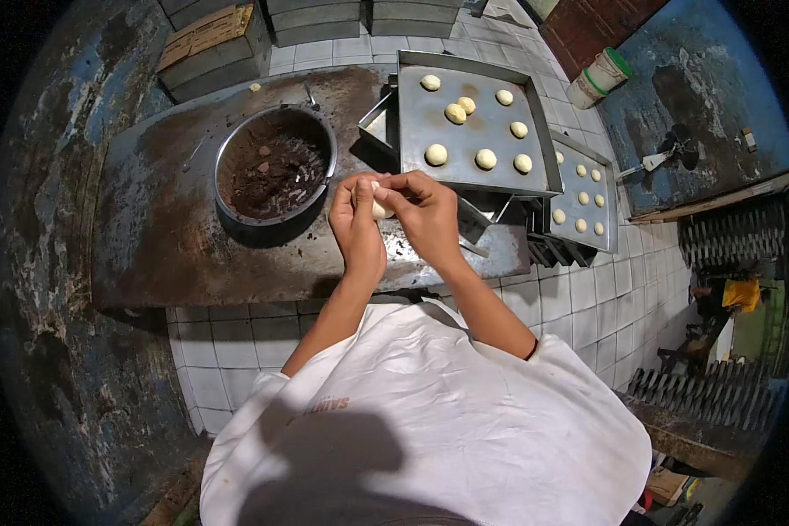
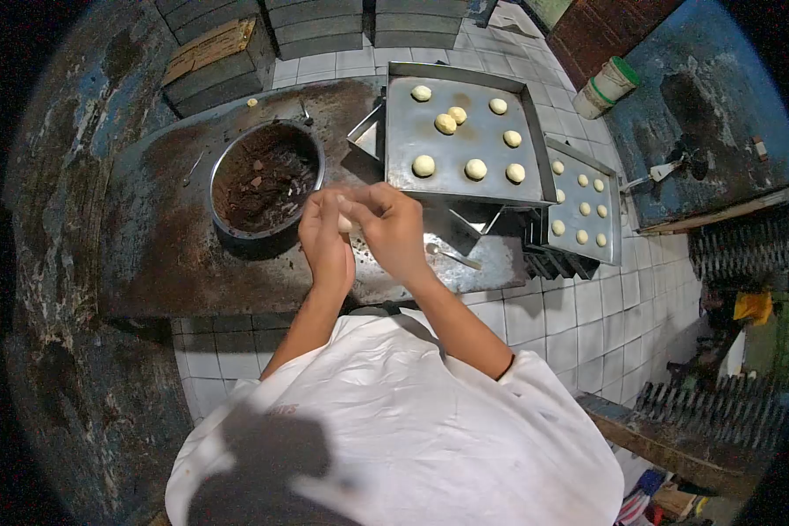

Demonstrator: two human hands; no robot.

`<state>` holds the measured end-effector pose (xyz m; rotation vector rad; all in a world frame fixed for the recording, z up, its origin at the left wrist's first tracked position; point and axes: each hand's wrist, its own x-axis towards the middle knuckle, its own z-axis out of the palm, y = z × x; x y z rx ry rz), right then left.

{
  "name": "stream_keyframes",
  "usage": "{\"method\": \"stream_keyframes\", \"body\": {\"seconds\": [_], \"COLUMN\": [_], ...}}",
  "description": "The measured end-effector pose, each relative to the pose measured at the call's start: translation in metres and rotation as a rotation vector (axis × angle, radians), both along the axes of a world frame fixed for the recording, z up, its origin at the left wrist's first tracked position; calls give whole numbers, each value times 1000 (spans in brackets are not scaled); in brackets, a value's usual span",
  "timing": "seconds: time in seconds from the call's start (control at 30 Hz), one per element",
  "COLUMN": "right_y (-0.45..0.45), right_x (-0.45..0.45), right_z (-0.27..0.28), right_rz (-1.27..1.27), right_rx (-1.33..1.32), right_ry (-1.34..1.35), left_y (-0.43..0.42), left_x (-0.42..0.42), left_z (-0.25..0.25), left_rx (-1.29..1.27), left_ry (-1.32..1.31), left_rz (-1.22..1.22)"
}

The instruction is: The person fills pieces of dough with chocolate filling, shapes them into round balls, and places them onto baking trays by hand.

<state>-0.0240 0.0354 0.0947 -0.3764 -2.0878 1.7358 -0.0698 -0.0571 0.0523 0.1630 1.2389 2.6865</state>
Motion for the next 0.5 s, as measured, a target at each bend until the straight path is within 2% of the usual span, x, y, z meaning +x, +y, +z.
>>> {"method": "stream_keyframes", "body": {"seconds": [0.03,0.1,0.17,0.2,0.37,0.43,0.47,0.5], "right_y": [4,16,31,44,100,120,132,144], "right_x": [2,4,10,12,12,10,10,12], "right_z": [0,0,3,1,-18,-28,-36,-43], "right_rz": [-49,8,102,96,69,98,190,204], "right_rx": [107,71,24,132,268,-174,-252,-258], "right_ry": [1,72,102,51,-75,-130,-156,-162], "left_y": [7,20,31,41,84,98,99,102], "left_x": [-2,-6,-9,-7,9,15,15,13], "left_z": [-4,-6,-4,-2,-3,6,0,-6], "left_rx": [-31,-50,-110,-136,-315,-441,-417,-424], "left_ry": [-105,-121,-246,-255,-145,86,161,153], "left_rz": [11,45,4,-4,42,13,-113,-100]}}
